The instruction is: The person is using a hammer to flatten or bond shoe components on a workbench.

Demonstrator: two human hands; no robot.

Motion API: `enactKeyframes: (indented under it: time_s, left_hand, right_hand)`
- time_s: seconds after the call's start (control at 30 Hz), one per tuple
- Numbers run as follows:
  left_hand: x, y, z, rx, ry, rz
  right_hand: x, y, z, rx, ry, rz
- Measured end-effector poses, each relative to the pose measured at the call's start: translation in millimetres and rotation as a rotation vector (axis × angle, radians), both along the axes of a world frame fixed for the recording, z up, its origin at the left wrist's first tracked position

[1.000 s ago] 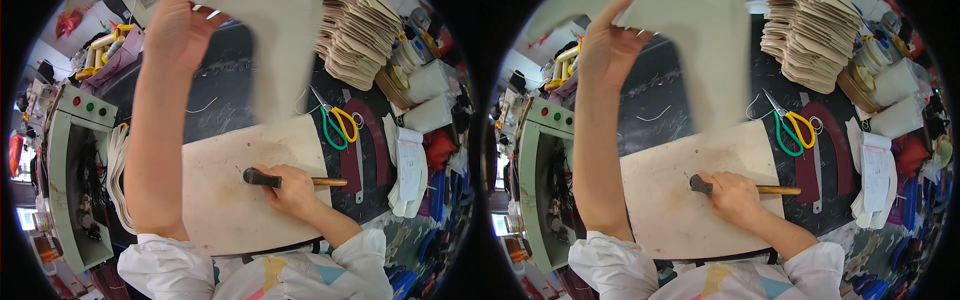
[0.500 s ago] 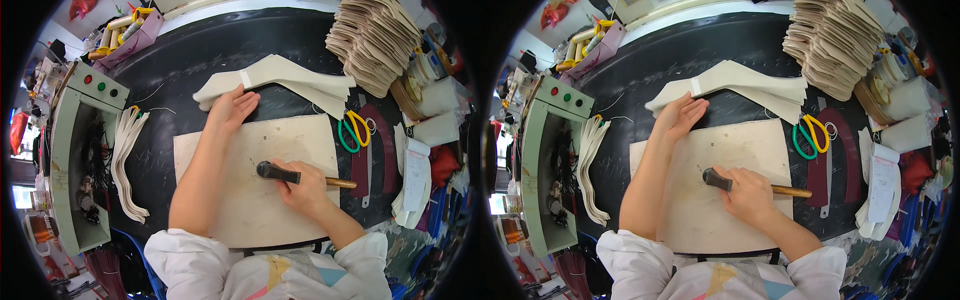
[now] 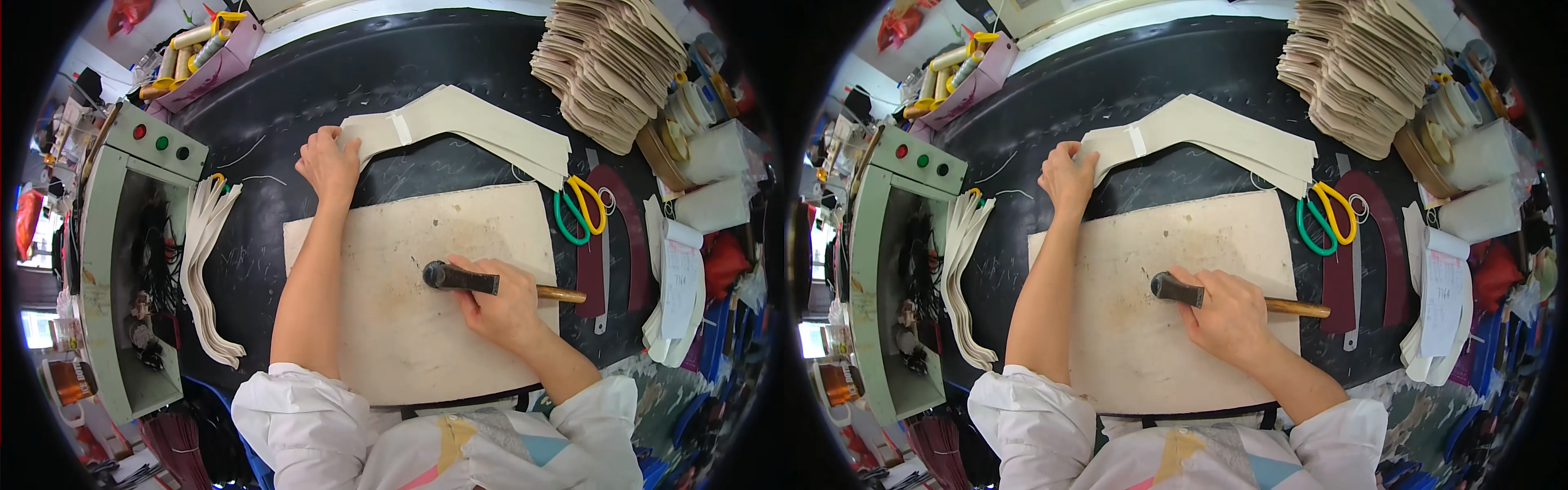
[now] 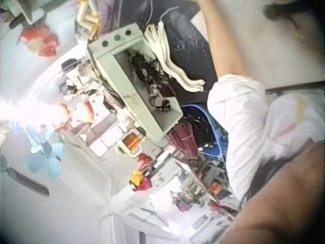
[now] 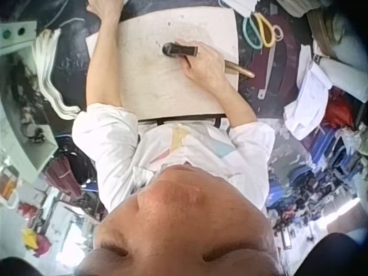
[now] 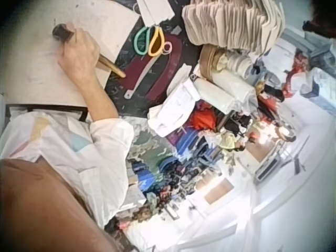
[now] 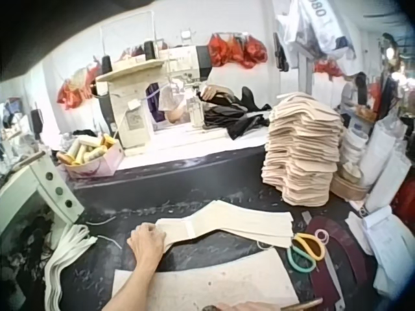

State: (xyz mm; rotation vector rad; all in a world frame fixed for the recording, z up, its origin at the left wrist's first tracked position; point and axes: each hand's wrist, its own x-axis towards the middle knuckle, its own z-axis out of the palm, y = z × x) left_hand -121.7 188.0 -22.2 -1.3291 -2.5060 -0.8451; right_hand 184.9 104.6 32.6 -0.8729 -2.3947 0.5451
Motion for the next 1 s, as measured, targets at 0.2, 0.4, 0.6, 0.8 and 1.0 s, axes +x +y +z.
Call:
enactKeyframes:
  time_s: [0.2, 0.4, 0.6, 0.8, 1.0]
  left_hand:
    - [20.9, 3.6, 42.3, 0.459, -0.030, -0.364]
    - [-18.0, 6.6, 30.9, 0.000, 0.029, -0.324]
    - [-13.4, 1.7, 18.3, -0.144, 0.155, -0.258]
    - [-0.3, -1.3, 29.1, 0.145, 0.106, -0.412]
    - [82.2, -49.4, 162.6, 0.585, 0.284, -0.879]
  right_hand:
    - [2.8, -0.6, 2.0, 0.039, -0.026, 0.039]
    - [-3.5, -1.5, -1.1, 0.106, -0.007, -0.008]
    - [-2.0, -4.8, 0.2, 0.097, -0.054, -0.013]
    - [-0.7, -5.5, -0.2, 0.071, -0.033, -0.025]
    - [49.3, 12.5, 1.1, 0.161, -0.109, -0.084]
